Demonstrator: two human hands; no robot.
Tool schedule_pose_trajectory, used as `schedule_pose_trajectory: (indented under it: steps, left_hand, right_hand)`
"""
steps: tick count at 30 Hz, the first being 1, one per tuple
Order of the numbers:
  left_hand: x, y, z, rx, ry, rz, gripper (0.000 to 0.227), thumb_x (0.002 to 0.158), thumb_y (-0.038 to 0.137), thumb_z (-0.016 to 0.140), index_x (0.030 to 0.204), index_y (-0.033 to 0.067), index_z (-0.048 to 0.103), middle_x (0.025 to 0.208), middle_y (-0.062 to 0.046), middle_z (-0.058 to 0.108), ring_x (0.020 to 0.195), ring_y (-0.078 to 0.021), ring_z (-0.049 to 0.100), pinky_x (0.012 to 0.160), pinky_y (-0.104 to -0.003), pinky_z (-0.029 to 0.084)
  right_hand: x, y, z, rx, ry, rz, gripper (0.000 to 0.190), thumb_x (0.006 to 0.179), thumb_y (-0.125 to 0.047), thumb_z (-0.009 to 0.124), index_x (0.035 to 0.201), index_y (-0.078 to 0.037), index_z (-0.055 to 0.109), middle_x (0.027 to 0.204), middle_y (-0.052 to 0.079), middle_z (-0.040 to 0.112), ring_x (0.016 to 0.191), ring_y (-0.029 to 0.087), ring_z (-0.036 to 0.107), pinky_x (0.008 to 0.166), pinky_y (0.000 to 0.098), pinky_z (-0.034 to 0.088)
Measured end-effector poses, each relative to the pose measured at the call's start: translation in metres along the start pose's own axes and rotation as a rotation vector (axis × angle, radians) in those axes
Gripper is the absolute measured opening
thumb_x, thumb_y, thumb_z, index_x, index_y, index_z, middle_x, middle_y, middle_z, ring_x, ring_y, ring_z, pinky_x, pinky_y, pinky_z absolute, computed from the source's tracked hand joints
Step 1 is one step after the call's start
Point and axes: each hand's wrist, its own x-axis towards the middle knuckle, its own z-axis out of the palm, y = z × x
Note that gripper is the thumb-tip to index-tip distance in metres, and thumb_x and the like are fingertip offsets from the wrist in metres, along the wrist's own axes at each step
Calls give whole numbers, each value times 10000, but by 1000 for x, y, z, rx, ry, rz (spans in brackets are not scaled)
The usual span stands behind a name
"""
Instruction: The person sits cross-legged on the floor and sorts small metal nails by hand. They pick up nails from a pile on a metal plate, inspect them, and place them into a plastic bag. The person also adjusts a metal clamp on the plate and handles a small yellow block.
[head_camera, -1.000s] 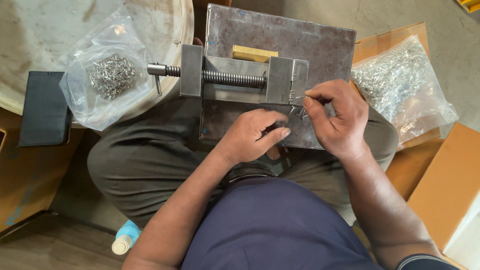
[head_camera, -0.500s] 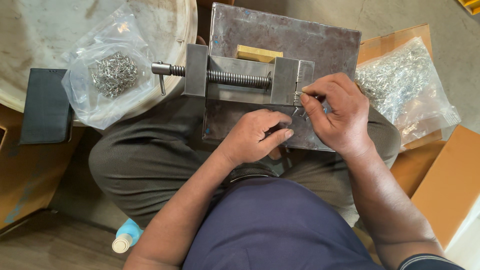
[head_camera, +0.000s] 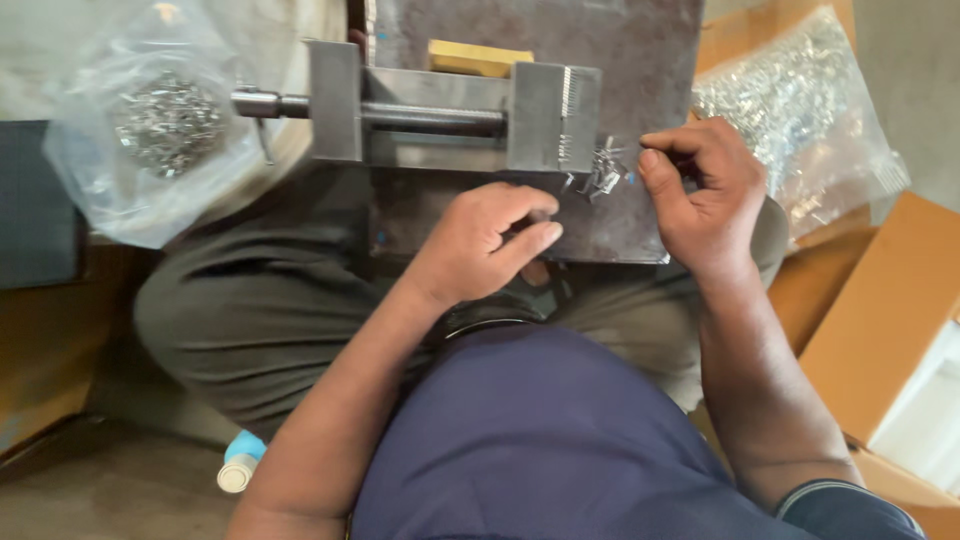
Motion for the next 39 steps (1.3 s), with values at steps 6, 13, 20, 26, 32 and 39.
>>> schedule_pose_trajectory:
  steps: [6, 13, 20, 26, 32, 39]
  left_hand:
    - [2, 0, 1, -41, -12, 15, 167, 978, 175, 721, 1053, 33, 679, 879, -77, 705, 821, -221, 669, 739, -331, 535]
    - [3, 1, 3, 12, -19, 0, 198, 981, 199, 712, 1081, 30, 683, 885, -77, 708, 824, -225, 674, 722, -335, 536]
    - [2, 0, 4, 25, -5, 31, 199, 985, 205, 711, 1087, 36, 682, 893, -68, 714, 831, -222, 675, 764, -340, 542]
    - [3, 0, 3, 35, -18, 8, 203, 978, 206, 714, 1075, 30, 688, 882, -73, 714, 816, -222, 670, 750, -335, 535]
    - [1, 0, 3, 9, -6, 18, 204, 981, 203, 713, 1087, 31, 685, 903, -71, 721, 853, -221, 683, 785, -334, 549]
    - [1, 0, 2, 1, -14, 19, 183, 980, 199, 714, 1059, 37, 682, 912, -84, 719, 861, -239, 681, 795, -352, 544]
  right_hand:
    - [-20, 9, 2, -43, -126, 106, 97, 964, -26, 755, 1060, -25, 741, 943, 87, 677, 741, 159, 610, 663, 284, 475]
    - [-19, 2, 10, -73, -138, -7, 128, 937, -28, 764, 1059, -27, 726, 974, 114, 684, 842, 251, 681, 734, 344, 531]
    - [-18, -3, 12, -103, -148, -61, 103, 938, -57, 760, 1035, -46, 726, 983, 97, 689, 863, 266, 693, 749, 351, 543]
    - [-15, -8, 22, -186, -140, -36, 155, 899, -71, 780, 1048, -55, 741, 931, 101, 666, 787, 269, 675, 688, 367, 526]
    - [-4, -11, 30, -204, -99, -71, 193, 900, -102, 792, 1072, -55, 719, 951, 94, 650, 814, 276, 680, 699, 379, 533]
    - [1, -8, 37, -293, -133, -96, 143, 873, -89, 794, 963, -47, 692, 933, 110, 625, 814, 328, 664, 685, 422, 522]
